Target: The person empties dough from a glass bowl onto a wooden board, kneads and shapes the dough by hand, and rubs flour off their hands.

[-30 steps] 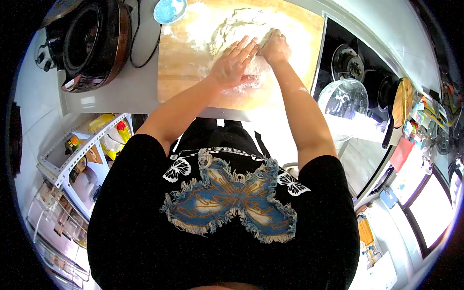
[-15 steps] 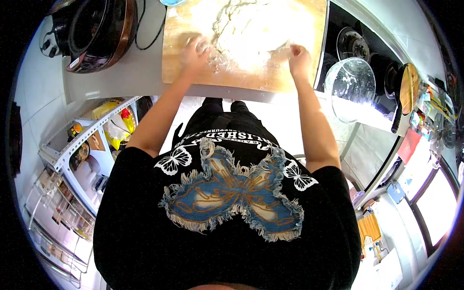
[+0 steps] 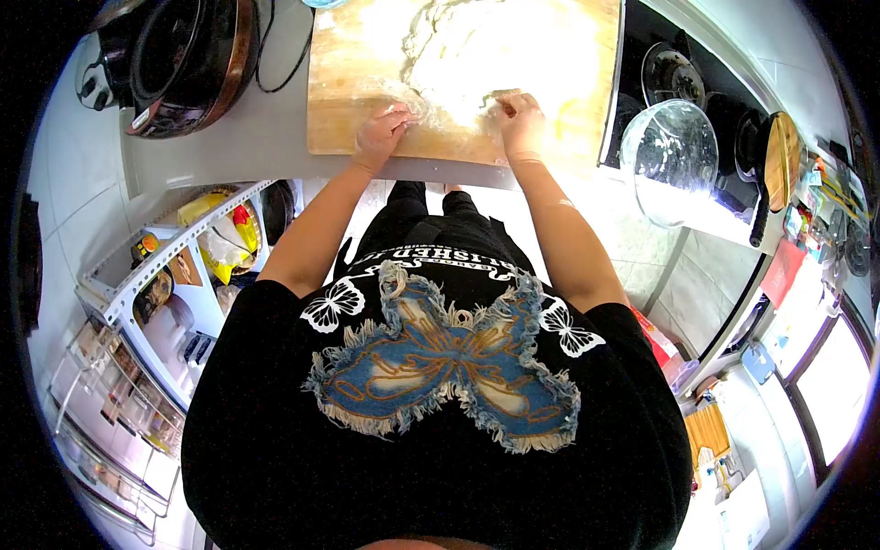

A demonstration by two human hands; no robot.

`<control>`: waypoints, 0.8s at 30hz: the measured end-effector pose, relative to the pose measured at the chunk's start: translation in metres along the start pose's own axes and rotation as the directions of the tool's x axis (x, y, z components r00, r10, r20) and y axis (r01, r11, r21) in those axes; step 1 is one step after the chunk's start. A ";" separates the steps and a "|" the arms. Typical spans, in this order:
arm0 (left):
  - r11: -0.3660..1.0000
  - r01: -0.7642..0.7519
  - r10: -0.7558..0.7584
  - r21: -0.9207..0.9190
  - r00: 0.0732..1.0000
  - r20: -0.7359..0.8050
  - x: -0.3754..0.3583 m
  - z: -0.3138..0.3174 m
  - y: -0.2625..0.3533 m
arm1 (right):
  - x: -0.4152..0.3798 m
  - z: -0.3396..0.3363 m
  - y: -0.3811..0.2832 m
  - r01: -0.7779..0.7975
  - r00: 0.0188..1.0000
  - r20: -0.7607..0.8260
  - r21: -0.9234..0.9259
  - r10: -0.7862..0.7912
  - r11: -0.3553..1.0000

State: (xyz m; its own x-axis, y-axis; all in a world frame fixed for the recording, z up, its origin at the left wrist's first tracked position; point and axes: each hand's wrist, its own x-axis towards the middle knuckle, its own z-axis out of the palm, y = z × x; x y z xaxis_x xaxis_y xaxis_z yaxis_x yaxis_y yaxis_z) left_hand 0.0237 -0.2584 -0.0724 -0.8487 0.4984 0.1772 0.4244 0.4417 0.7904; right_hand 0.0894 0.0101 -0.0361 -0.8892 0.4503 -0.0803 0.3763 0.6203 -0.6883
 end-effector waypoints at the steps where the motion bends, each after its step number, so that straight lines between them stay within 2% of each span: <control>1: 1.000 -0.002 0.002 -0.001 1.000 0.001 0.004 -0.002 0.001 | -0.001 -0.005 -0.005 -0.001 1.000 -0.002 0.000 0.001 1.000; 4: 0.996 -0.024 0.021 0.085 0.999 0.035 0.022 -0.010 0.011 | 0.005 -0.032 -0.027 0.011 1.000 -0.008 0.106 -0.011 0.994; 5: 0.999 0.041 -0.040 0.021 0.999 -0.034 0.033 -0.016 0.019 | 0.014 -0.038 -0.034 0.015 1.000 -0.010 0.104 -0.014 0.994; 6: 0.994 0.101 -0.105 -0.049 0.990 -0.093 0.043 -0.021 0.029 | 0.025 -0.043 -0.043 0.071 0.996 -0.049 0.026 -0.070 0.997; 7: 0.993 0.102 -0.107 -0.052 0.990 -0.090 0.055 -0.017 0.035 | 0.036 -0.045 -0.049 0.122 0.989 -0.079 -0.054 -0.126 0.991; 8: 0.978 0.100 -0.128 -0.181 0.980 -0.154 0.073 -0.009 0.043 | 0.049 -0.044 -0.052 0.174 0.980 -0.090 -0.057 -0.179 0.983; 9: 0.948 0.084 -0.155 -0.307 0.964 -0.215 0.090 -0.001 0.049 | 0.062 -0.039 -0.055 0.164 0.985 -0.052 -0.005 -0.165 0.986; 10: 0.949 0.080 -0.151 -0.307 0.965 -0.216 0.106 0.001 0.057 | 0.075 -0.035 -0.054 0.124 0.992 0.038 0.000 -0.124 0.992; 11: 0.974 0.138 -0.157 -0.179 0.983 -0.098 0.120 0.004 0.065 | 0.086 -0.032 -0.052 0.082 0.988 0.128 -0.001 -0.081 0.997; 12: 0.982 0.183 -0.182 -0.043 0.983 0.022 0.128 0.011 0.064 | 0.093 -0.032 -0.055 0.080 0.989 0.128 -0.004 -0.079 0.997; 13: 0.982 0.185 -0.184 -0.047 0.983 0.023 0.136 0.017 0.060 | 0.102 -0.033 -0.057 0.069 0.976 0.214 -0.120 -0.042 0.990; 14: 0.960 0.273 -0.266 -0.060 0.958 0.103 0.144 0.022 0.056 | 0.109 -0.032 -0.059 0.064 0.956 0.294 -0.234 0.008 0.970; 15: 0.930 0.362 -0.345 -0.067 0.920 0.186 0.149 0.029 0.050 | 0.113 -0.027 -0.059 0.060 0.954 0.298 -0.239 0.014 0.969; 17: 0.940 0.341 -0.328 -0.016 0.915 0.234 0.160 0.046 0.025 | 0.123 -0.015 -0.062 0.073 0.981 0.192 -0.419 0.010 0.905; 18: 0.891 0.423 -0.385 -0.164 0.897 0.217 0.164 0.076 -0.010 | 0.126 -0.001 -0.052 0.085 0.995 0.078 -0.422 -0.057 0.903; 19: 0.920 0.385 -0.392 0.075 0.898 0.200 0.174 0.090 -0.020 | 0.126 0.000 -0.056 0.069 0.997 0.063 -0.454 -0.045 0.889; 20: 0.891 0.332 -0.398 0.310 0.899 0.182 0.184 0.104 -0.029 | 0.128 0.004 -0.058 0.052 0.997 0.080 -0.491 -0.015 0.870; 21: 0.895 0.322 -0.389 0.308 0.901 0.190 0.186 0.088 -0.010 | 0.128 0.004 -0.057 0.036 0.995 0.096 -0.524 0.017 0.851; 22: 0.900 0.312 -0.390 0.304 0.888 0.244 0.185 0.059 0.018 | 0.121 -0.004 -0.057 0.025 0.996 0.084 -0.525 0.023 0.850; 23: 0.906 0.300 -0.387 0.299 0.873 0.296 0.185 0.039 0.031 | 0.114 -0.016 -0.060 0.018 0.985 0.166 -0.383 0.049 0.924; 24: 0.899 0.354 -0.430 0.259 0.828 0.360 0.189 0.049 0.005 | 0.110 -0.026 -0.061 0.002 0.966 0.252 -0.233 0.058 0.973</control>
State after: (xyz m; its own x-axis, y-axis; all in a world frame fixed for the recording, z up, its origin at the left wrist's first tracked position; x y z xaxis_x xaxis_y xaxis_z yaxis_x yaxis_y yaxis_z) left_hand -0.1190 -0.1250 -0.0639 -0.7716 0.4914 -0.4038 0.1632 0.7666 0.6210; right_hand -0.0245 0.0392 0.0158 -0.9025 0.3096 -0.2993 0.4248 0.7535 -0.5018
